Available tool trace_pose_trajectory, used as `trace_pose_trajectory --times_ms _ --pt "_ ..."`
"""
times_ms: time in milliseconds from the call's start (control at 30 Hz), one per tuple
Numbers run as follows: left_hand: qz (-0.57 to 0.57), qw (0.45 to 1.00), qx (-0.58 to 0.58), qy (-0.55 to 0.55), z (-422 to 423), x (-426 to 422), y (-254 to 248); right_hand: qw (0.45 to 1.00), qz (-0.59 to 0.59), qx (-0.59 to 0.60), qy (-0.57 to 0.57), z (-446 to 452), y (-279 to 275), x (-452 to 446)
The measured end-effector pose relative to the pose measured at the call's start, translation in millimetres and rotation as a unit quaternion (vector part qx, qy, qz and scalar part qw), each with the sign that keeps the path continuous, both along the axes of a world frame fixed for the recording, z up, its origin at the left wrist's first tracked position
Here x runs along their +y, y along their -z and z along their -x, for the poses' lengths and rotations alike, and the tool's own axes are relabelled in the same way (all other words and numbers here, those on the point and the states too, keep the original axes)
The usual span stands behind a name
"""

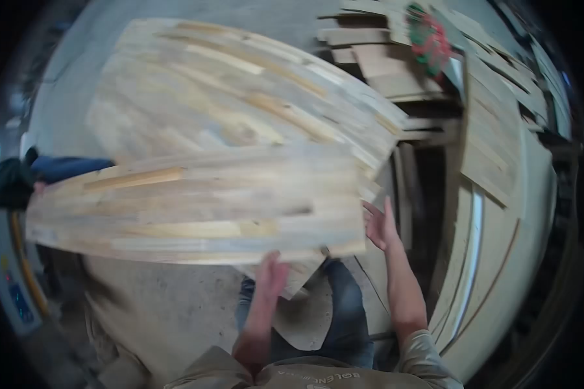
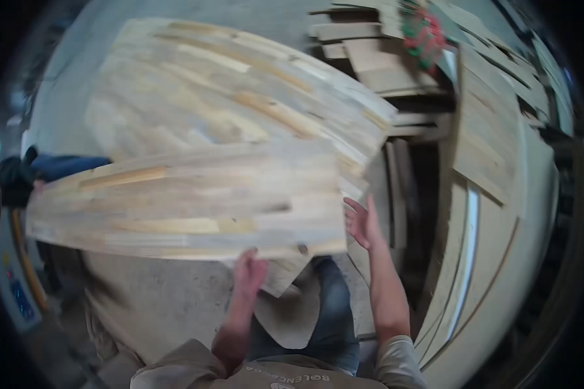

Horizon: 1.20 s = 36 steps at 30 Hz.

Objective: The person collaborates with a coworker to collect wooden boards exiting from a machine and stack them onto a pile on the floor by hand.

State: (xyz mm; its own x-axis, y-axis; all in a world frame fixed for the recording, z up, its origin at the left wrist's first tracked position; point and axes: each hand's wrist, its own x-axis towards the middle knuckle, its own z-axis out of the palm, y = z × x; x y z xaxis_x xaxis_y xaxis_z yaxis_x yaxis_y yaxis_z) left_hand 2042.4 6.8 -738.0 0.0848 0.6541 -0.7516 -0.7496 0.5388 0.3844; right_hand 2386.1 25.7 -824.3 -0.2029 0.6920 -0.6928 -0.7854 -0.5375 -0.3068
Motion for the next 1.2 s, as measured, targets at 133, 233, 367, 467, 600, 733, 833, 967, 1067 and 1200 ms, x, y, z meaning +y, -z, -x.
trace_pose_trajectory --times_ms 133,233,367,467,600,733,833,967,1067,1200 --pt "0.023 0.999 -0.049 0.005 43.6 -84.7 -94.0 0.998 0.060 0.020 -0.022 62.8 -87.0 -13.9" --pt "-0.011 0.998 -0.059 -0.001 67.8 -105.7 -150.1 0.996 0.052 0.068 -0.012 110.9 -165.4 -38.1" --pt "-0.044 0.996 -0.079 -0.020 109.5 -149.6 -164.4 0.998 0.058 -0.032 -0.023 154.5 -199.6 -78.8" --pt "-0.066 0.997 0.001 -0.026 60.6 -112.2 -200.0 0.998 0.018 0.040 -0.054 114.8 -214.4 -52.9" --pt "-0.098 0.993 0.059 -0.016 44.1 -106.6 -164.3 0.994 -0.067 0.046 -0.071 103.8 -190.1 -54.1" --pt "-0.159 0.984 0.078 -0.015 132.8 -206.8 -169.2 0.992 -0.108 -0.042 -0.043 186.8 -186.4 -155.8" --pt "-0.142 0.983 0.109 -0.032 205.3 -235.4 -206.3 0.977 -0.172 -0.048 -0.117 264.0 -255.0 -188.8" --pt "-0.156 0.986 0.026 -0.046 352.3 -246.0 -177.0 0.978 -0.149 -0.068 -0.132 398.8 -279.7 -204.2" --pt "-0.184 0.982 0.002 -0.036 402.7 -247.3 -189.0 0.974 -0.155 -0.135 -0.092 448.5 -288.2 -208.3" --pt "-0.140 0.990 0.027 -0.005 420.8 -236.4 -175.0 0.973 -0.133 -0.127 -0.142 466.6 -282.0 -199.3"
